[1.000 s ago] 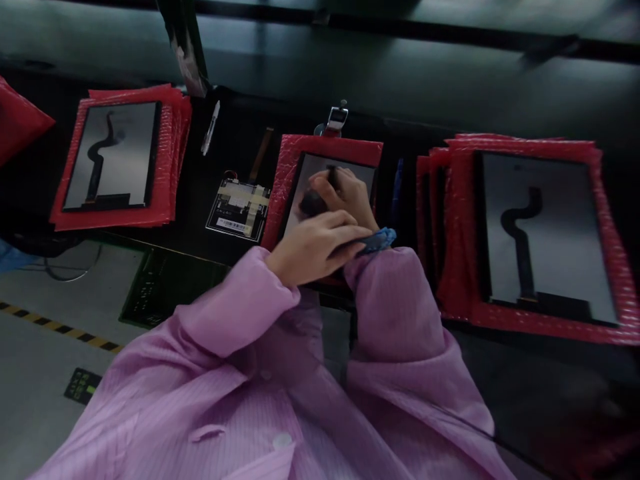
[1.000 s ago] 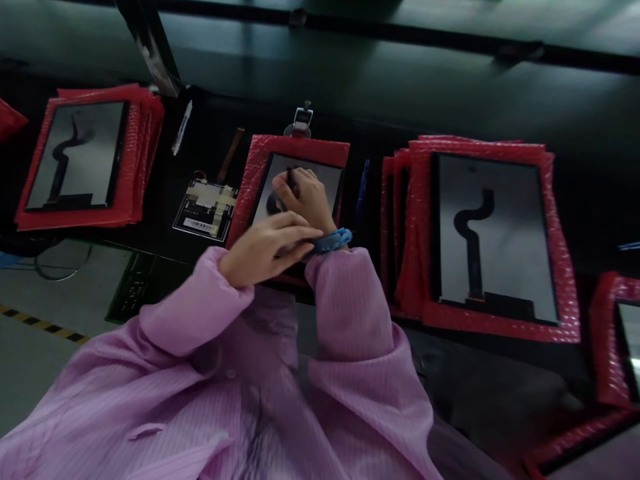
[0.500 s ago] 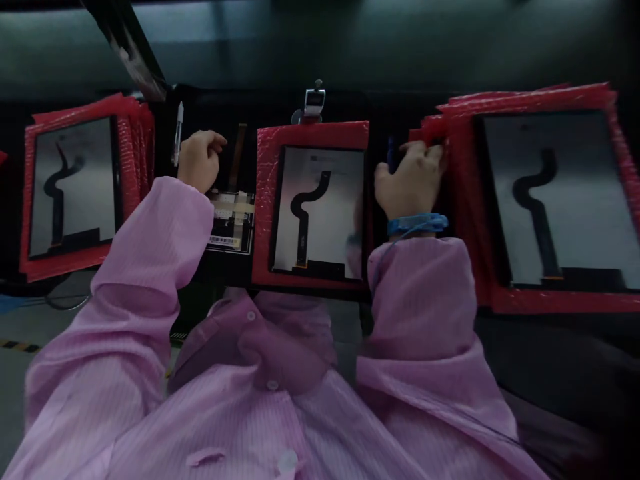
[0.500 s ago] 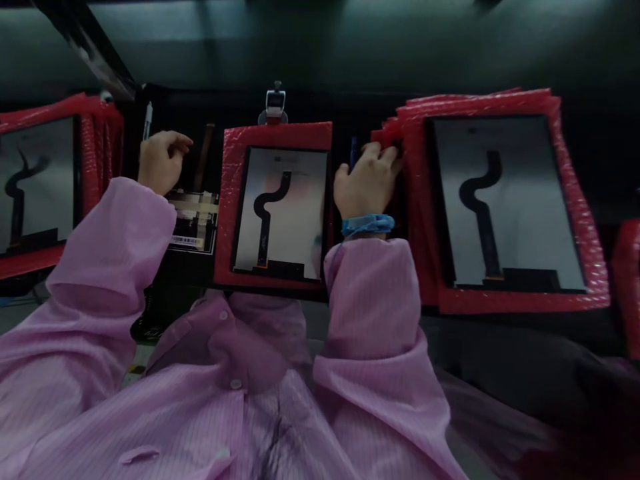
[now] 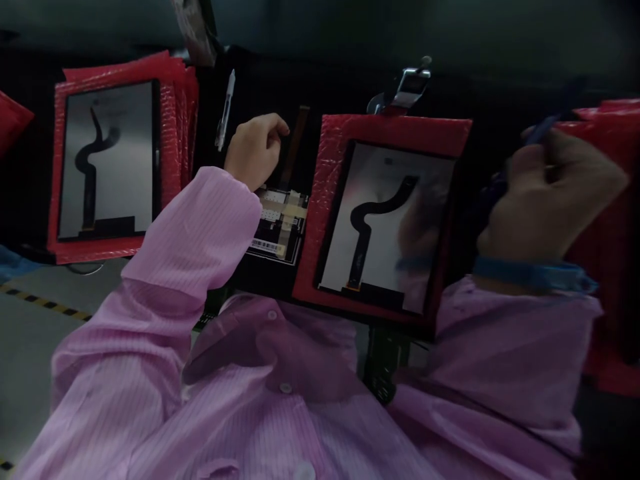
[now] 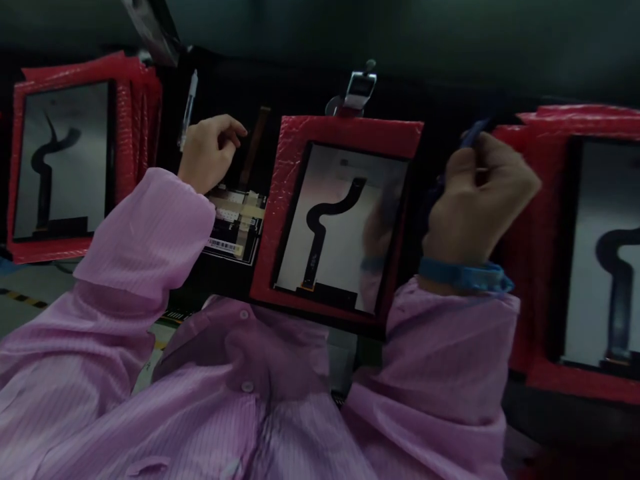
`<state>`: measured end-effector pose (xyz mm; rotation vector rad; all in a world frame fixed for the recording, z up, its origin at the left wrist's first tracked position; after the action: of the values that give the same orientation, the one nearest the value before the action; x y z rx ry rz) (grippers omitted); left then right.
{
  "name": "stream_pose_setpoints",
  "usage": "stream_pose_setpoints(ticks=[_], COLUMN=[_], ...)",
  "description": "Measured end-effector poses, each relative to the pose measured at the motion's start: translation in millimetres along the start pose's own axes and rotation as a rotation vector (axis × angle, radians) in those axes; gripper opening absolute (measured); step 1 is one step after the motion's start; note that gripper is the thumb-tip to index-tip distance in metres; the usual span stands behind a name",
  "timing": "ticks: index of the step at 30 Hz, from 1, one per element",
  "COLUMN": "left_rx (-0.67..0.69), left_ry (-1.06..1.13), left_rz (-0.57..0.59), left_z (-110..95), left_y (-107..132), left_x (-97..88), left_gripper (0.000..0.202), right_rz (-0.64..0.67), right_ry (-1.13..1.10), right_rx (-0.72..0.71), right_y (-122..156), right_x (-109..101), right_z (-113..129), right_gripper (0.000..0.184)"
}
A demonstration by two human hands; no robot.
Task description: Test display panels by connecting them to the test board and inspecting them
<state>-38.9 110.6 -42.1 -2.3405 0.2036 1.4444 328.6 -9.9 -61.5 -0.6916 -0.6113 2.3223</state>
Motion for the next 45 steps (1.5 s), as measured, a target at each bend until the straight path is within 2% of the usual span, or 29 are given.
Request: stream_pose_setpoints(ticks=[3,4,7,9,11,14,16,18,22,27,29,33,37,45], left_rx=[0.047,0.087,0.321,0.524,0.706,0.817,0.791,0.752,0.773,0.838,0.845,0.753,0.666,0.577], left_ry=[-0.027,-0.020,0.080,0.131,0.123,0.053,-0.012,-0.053,-0.046,-0.062,-0.080,-0.135,-0.128,-0.076], left_rz=[-0.125,-0.184,-0.387,-0.463,-0.374,-0.043,0.131,0.190,0.147,0.187,0.211,0.315,0.365,0.405], left_z=[-12.3,-19.8,-50.3,-70.9,-87.7,-99.2,-98.9,-97.6,-103.4,-112.6,-113.0,-109.7,-110.1,-109.6], left_y=[3.4,5.8,19.6,32.6,43.1,50.6,51.4,50.4,51.4,58.1,59.3,58.4,58.9,58.2], left_x=[-10.3,-16.2,-37.8,-48.6,-49.3,-35.1,-24.2,-17.8,-14.8,-11.9,-12.0,-11.7,-12.5,-9.4], left_gripper=[0.025,0.025,0.027,0.032,0.040,0.053,0.053,0.051,0.045,0.048,0.055,0.049,0.040,0.051], right_rz=[-0.145,-0.148,-0.101,0.006,0.174,0.302,0.330,0.352,0.494,0.479,0.537,0.657,0.728,0.863], right_ry=[-0.345,-0.455,-0.718,-0.836,-0.889,-0.853,-0.781,-0.736,-0.721,-0.609,-0.529,-0.450,-0.436,-0.440], right_rx=[-0.006,-0.005,-0.019,-0.016,-0.011,-0.067,-0.136,-0.196,-0.147,-0.128,-0.161,-0.160,-0.133,-0.148], right_y=[-0.3,-0.3,2.6,9.0,19.8,37.8,46.5,52.4,62.4,70.2,71.9,71.7,69.5,69.4], right_x=[-6.3,-5.2,2.5,13.0,27.3,41.7,46.2,48.2,54.9,52.7,52.5,51.3,49.2,49.3], right_z=[3.6,7.9,35.0,63.0,94.3,131.2,145.0,151.4,151.9,154.8,158.5,163.3,165.8,162.1], right_gripper=[0.022,0.021,0.015,0.011,0.017,0.023,0.025,0.025,0.025,0.024,0.021,0.016,0.021,0.031])
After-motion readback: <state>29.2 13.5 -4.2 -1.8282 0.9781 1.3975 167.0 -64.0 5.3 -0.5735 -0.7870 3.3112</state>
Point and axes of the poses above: each hand's wrist, its own y-axis away from the middle knuckle, its own x-axis out of the palm, z = x × y, the point moved 5 cm from there along -y, towards the middle knuckle, and after that the axes turned 15 degrees about -y, right-handed, at the moved point
